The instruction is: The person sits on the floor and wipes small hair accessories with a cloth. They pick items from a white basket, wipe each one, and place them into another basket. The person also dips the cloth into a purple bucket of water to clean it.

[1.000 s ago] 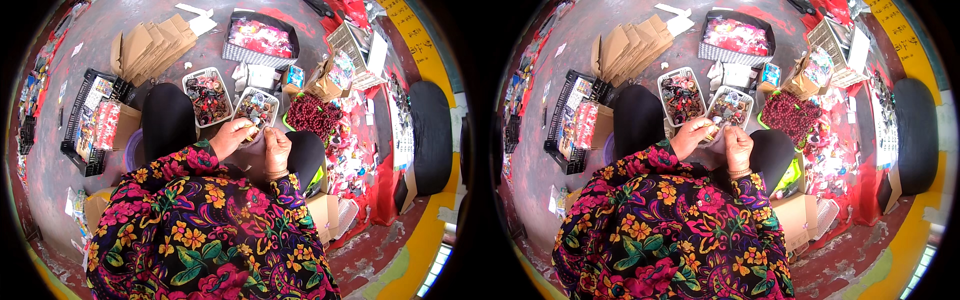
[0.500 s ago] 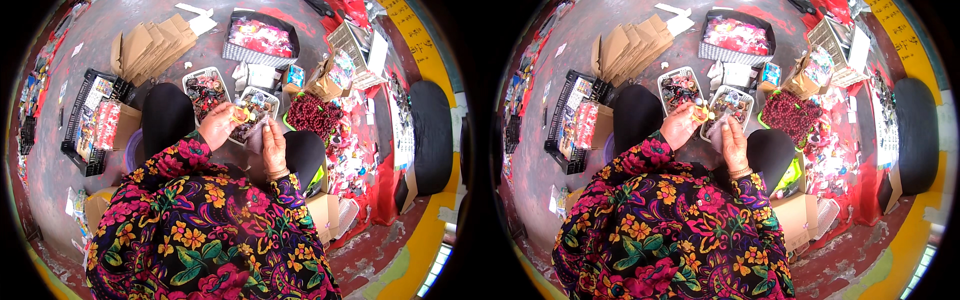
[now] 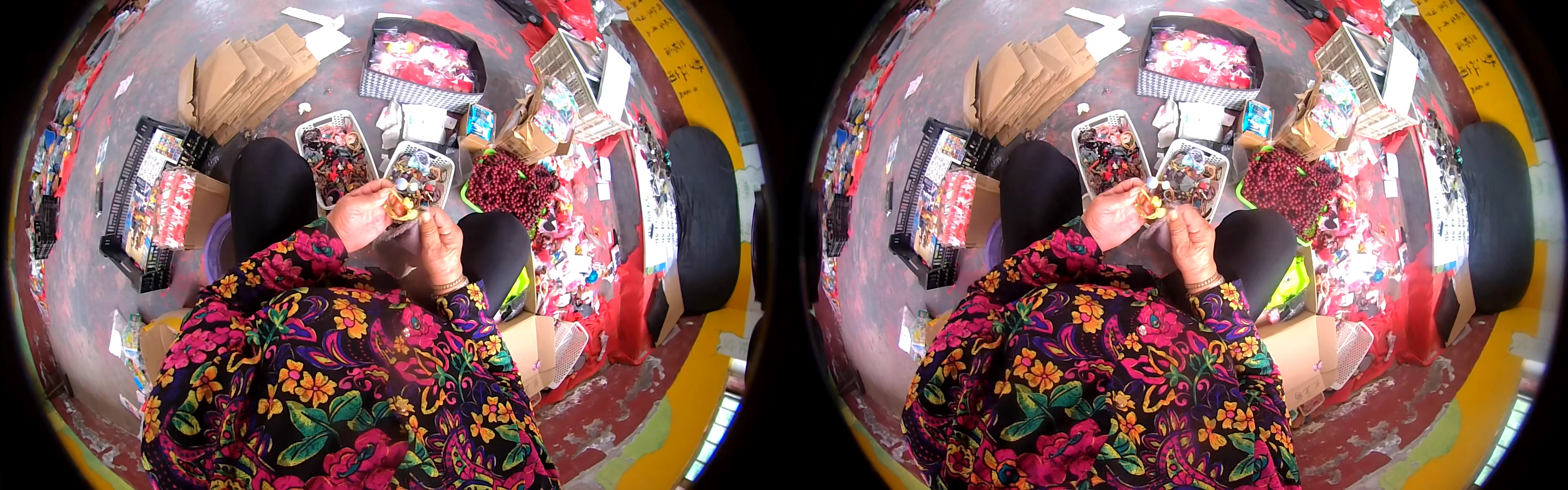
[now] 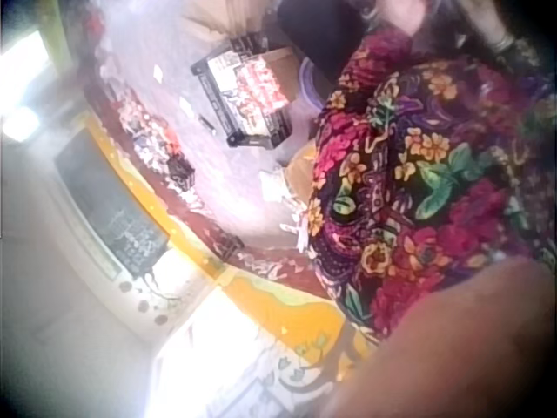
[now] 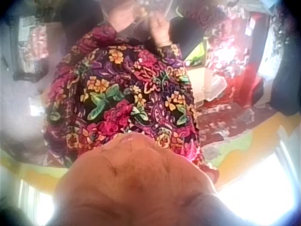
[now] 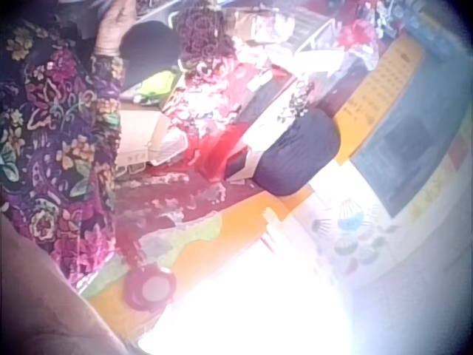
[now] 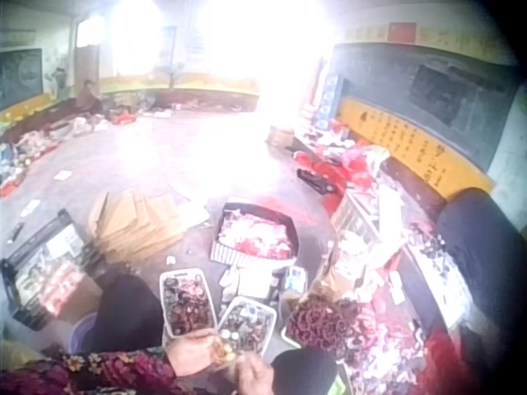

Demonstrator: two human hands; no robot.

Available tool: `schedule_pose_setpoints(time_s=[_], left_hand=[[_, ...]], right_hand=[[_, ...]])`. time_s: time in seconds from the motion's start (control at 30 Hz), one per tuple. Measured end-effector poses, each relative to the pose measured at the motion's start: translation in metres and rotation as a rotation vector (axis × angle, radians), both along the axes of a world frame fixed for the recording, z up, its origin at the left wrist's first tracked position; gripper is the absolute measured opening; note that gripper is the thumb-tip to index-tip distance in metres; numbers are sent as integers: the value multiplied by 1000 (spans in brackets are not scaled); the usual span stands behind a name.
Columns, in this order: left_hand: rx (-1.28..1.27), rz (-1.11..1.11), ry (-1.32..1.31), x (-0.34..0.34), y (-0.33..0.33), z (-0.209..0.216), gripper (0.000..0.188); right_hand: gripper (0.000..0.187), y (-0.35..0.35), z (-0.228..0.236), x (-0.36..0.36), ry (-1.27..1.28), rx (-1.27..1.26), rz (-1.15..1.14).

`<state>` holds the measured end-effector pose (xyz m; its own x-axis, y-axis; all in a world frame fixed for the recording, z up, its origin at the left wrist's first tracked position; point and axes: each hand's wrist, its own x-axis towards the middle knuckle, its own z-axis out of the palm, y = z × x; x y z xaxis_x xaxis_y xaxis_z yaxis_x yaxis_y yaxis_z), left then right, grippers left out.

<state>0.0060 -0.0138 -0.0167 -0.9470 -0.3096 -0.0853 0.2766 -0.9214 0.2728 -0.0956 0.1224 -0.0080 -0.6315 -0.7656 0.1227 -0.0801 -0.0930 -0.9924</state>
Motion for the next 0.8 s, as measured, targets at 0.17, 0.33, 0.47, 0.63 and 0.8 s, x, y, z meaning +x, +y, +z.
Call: schedule_pose_setpoints(time_s=[0.17, 0.33, 0.47, 0.63, 0.8], left_hand=[[47, -70, 93, 6, -17, -9, 18], [-1, -226, 43, 9, -14, -3, 18], [-29, -343, -1, 10, -12, 1, 16], [-37, -338, -43, 10, -9, -1, 16], [-57, -435, -28, 8, -10, -8, 16]], right_hand=[[27, -2, 3, -11, -421, -216, -90], [39, -3, -4, -13, -307, -27, 34], [27, -3, 0, -10, -126, 86, 222], [12, -2, 8, -9, -7, 199, 228], [17, 3, -6, -10, -69, 124, 87]])
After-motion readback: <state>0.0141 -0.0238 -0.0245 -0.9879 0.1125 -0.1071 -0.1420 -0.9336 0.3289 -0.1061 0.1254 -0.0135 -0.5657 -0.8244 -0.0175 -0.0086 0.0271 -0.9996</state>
